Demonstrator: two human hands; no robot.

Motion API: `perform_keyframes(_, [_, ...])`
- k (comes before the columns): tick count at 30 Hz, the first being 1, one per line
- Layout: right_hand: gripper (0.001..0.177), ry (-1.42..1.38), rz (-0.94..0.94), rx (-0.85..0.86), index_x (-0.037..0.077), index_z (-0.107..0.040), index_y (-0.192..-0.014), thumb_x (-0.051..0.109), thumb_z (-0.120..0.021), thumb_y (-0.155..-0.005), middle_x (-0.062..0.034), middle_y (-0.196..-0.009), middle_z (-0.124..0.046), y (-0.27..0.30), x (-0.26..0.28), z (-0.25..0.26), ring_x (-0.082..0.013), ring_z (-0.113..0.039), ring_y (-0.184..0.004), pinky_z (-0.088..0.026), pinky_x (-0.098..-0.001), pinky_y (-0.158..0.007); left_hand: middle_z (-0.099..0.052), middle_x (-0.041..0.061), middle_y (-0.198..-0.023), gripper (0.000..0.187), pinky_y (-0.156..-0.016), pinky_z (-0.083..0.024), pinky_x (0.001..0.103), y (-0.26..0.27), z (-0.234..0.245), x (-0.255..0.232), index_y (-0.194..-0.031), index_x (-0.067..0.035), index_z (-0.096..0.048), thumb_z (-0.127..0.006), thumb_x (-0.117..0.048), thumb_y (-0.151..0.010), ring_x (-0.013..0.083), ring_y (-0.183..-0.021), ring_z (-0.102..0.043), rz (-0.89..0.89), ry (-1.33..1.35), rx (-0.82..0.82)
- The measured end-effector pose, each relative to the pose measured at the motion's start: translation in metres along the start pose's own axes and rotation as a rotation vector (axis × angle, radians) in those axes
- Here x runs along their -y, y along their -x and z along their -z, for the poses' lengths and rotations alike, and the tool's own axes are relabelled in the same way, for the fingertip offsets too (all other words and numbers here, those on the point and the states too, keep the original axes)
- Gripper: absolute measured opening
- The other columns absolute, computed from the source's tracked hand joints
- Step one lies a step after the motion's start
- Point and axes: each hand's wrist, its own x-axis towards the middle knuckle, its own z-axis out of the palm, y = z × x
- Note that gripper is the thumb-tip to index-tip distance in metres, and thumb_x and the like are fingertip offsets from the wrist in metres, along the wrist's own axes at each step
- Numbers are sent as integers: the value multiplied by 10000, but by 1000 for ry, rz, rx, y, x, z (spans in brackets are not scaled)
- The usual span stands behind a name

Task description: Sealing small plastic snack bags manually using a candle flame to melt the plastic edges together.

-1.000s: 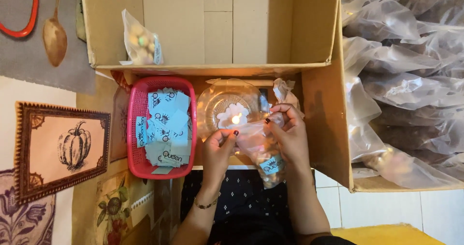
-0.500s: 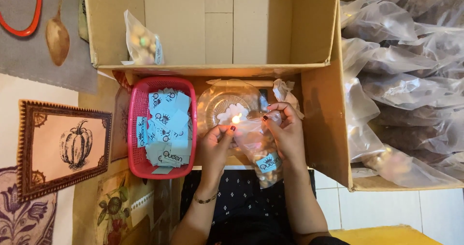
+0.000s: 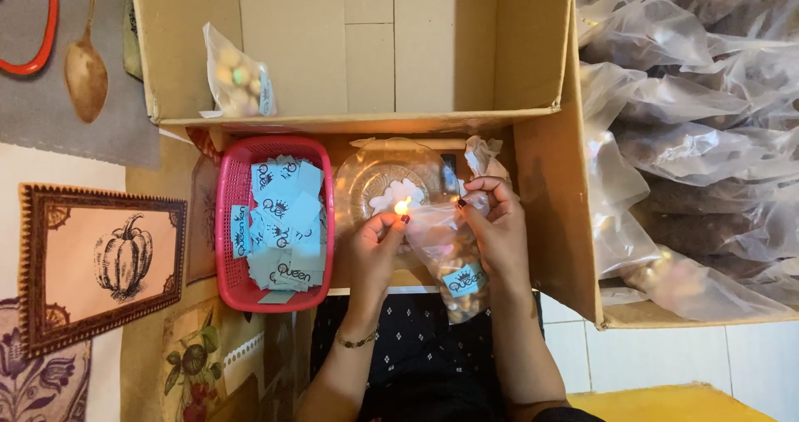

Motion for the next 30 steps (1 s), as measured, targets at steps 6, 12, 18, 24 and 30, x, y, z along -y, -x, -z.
perform_keyframes(6, [294,-16,-11,-35,29,-667,-1043,-83,-713,-774,-47,-827,-639,21,29,-1,-55,-589,-669,-535,-177,-633,-687,121,-673,171,-698,-628,331,18,-4,-18,-789,-1,-731,-745,-129,-901,157,-634,-670,26,-3,2])
perform_keyframes(12, [319,-13,-14,-17,16,-660,-1061,-85,-684,-759,-84,-825,-651,35,16,8,-94,-612,-674,-552,-213,-613,-705,121,-706,169,-771,-613,338,35,10,-18,-847,-8,-746,-719,-164,-906,152,-706,-670,-82,-3,63])
perform_keyframes(18, [325,-54,11,11,-1,-645,-1074,-89,-695,-765,-97,-825,-657,42,18,10,-107,-647,-679,-571,-228,-614,-693,94,-744,191,-831,-585,327,38,21,-21,-882,-24,-732,-673,-200,-930,140,-771,-655,-159,24,68])
perform_keyframes(24, [315,-36,35,43,-2,-650,-1073,-83,-698,-773,-93,-827,-666,50,29,10,-100,-631,-691,-568,-224,-638,-680,99,-762,116,-827,-566,341,40,20,-16,-956,-14,-722,-699,-97,-878,148,-765,-626,-166,5,58])
perform_keyframes(30, [313,-51,53,38,-1,-647,-1085,-79,-707,-788,-95,-838,-675,53,27,13,-100,-637,-689,-573,-227,-660,-665,91,-921,260,-906,-527,360,53,20,-27,-1137,-46,-605,-679,-96,-893,167,-889,-614,-292,-2,-36])
